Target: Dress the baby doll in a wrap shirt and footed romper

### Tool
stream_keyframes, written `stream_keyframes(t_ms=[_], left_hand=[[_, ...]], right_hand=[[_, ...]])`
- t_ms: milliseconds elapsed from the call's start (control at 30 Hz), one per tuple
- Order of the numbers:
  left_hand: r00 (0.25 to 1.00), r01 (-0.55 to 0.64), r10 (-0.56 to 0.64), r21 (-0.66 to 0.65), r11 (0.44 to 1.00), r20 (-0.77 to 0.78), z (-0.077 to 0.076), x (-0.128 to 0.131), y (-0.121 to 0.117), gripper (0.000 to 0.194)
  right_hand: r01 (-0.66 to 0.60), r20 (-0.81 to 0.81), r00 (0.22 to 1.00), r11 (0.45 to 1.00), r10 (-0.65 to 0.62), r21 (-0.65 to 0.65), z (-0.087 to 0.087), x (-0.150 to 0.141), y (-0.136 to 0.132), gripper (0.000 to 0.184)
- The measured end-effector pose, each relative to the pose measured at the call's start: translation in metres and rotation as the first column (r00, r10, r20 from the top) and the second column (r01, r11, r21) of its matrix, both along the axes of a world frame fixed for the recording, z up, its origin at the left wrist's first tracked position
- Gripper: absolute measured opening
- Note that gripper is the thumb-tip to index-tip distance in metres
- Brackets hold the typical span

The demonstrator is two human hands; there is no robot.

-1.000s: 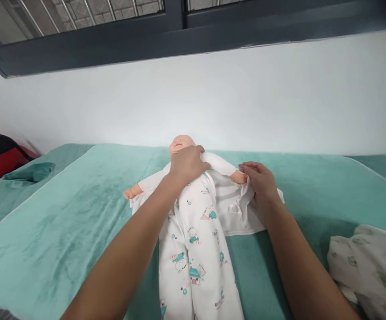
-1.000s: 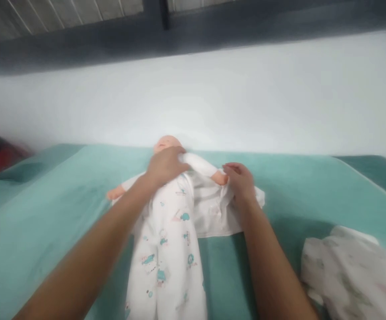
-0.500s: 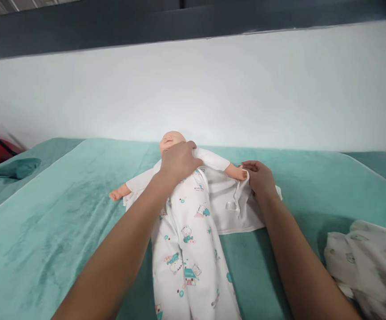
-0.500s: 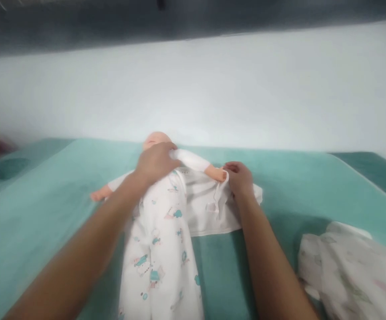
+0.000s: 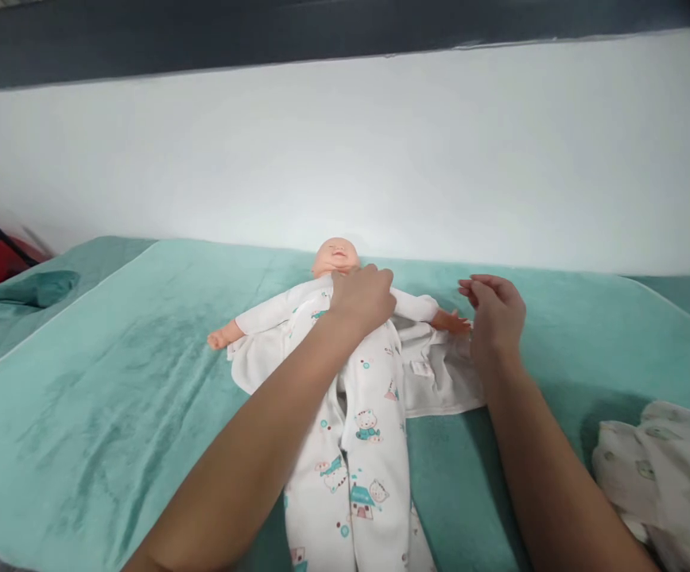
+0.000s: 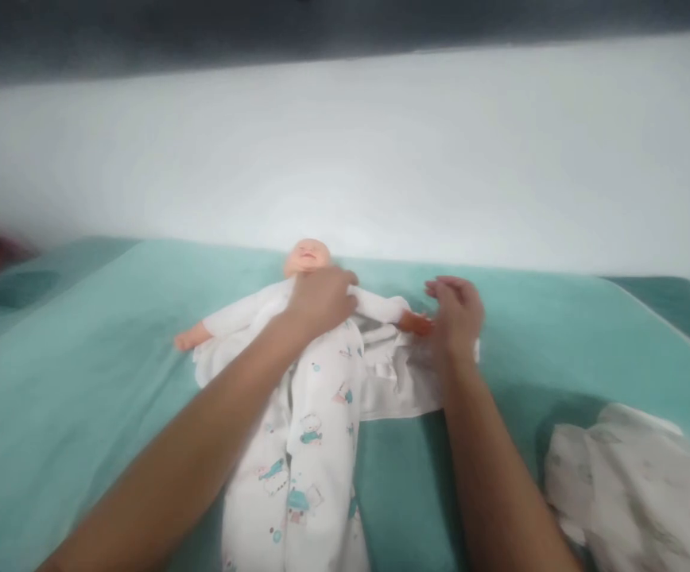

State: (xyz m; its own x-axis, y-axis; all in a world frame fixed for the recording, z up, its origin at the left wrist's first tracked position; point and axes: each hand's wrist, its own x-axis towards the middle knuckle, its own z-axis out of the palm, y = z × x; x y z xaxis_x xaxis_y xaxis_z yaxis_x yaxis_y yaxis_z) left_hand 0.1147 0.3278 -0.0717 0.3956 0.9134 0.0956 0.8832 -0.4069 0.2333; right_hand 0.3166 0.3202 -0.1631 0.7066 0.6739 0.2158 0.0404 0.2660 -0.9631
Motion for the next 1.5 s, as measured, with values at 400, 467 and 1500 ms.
stream_keyframes(t_ms=[400, 467, 1500], left_hand=[[0.624, -0.369, 0.191, 0.070, 0.927, 0.758, -0.077, -0.090, -0.058, 0.040], [0.637, -0.376, 0.163, 0.120, 0.919, 0.753, -0.080, -0.088, -0.058, 0.035], [0.603, -0.091, 0.073, -0.022, 0.996, 0.795, -0.112, -0.133, -0.162, 0.024]], right_hand=[[-0.530, 0.672, 0.481, 0.797, 0.563, -0.289, 0.002, -0.085, -0.030, 0.032], [-0.540, 0.672, 0.484, 0.796, 0.560, -0.275, 0.001, -0.082, -0.027, 0.028], [-0.436, 0.502, 0.634, 0.809, 0.587, -0.395, -0.026, -0.075, -0.150, 0.036]])
